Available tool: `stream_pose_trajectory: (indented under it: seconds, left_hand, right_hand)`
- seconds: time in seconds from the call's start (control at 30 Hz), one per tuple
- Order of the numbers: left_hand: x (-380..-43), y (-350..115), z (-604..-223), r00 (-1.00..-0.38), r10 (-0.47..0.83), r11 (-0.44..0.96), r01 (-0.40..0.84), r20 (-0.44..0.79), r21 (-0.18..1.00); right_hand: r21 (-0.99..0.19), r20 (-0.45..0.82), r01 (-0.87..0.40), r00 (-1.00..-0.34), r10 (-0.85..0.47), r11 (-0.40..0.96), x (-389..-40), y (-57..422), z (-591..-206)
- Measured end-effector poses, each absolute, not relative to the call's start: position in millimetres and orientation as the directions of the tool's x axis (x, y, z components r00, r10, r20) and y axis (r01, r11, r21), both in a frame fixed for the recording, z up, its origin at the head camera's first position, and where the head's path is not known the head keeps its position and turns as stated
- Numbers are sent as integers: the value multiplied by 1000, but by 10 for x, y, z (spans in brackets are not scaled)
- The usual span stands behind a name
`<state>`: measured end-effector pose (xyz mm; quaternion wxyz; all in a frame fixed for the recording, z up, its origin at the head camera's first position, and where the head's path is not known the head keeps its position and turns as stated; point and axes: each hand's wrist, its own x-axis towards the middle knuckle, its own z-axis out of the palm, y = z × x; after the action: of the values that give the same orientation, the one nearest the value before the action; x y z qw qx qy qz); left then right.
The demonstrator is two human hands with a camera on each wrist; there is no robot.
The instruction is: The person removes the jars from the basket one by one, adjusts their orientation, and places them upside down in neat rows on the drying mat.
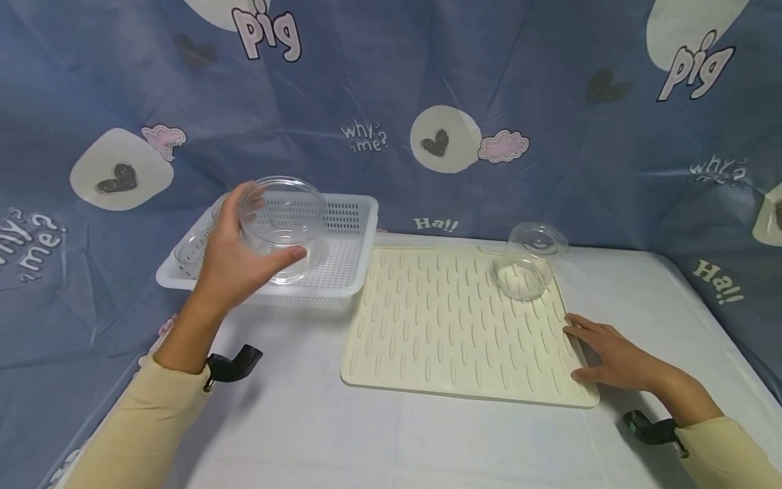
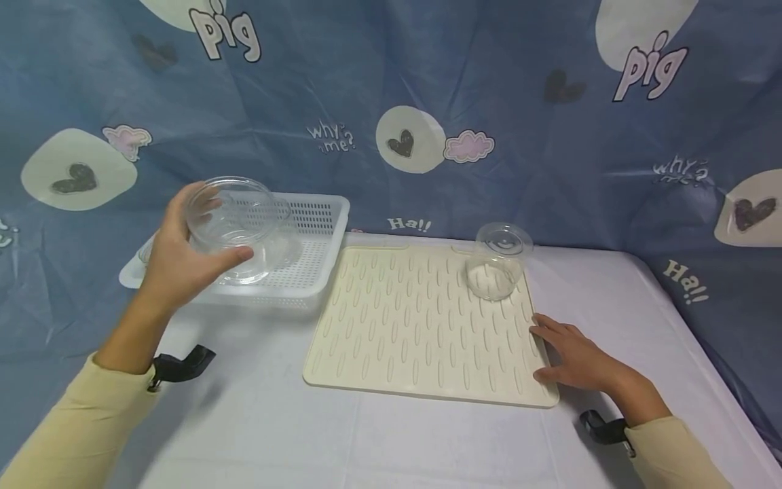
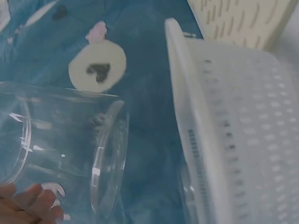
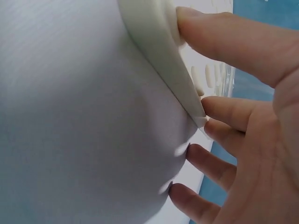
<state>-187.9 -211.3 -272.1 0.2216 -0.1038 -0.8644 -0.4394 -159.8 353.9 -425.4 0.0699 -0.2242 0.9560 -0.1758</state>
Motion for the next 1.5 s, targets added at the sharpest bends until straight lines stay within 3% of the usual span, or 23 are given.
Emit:
stream_pose_trajectory:
  seconds: [0.23,0.83,1.0,1.27,1.5]
  left_hand:
    - [-1781,-1857,-2661,-861,143,679,444,489,584]
    - [-1697,-1270,-2913,-817,369,700,558,444,445]
    - [-1713,-1118,-3054,-819,410,706,564,403,428]
    - [-1702,-829,-3243,-875,386,710,484,292,512]
    - [-1688,-704,-3338,-842,447,686,540,302,489]
  right_hand:
    - [-344,-64,-385,-900,-430,857,-1541,3515,-4083]
    - [-280,70,-554,-827,-559,784,-1403,2892,-3329]
    - [-323,137,-567,-820,-556,757,-1498,2625,-3203]
    - [-365,263,-630,-776,-574,685,-1644,2200,-3145]
    - [-431,318,-666,-743,-588,609,-1650,1871,-3134]
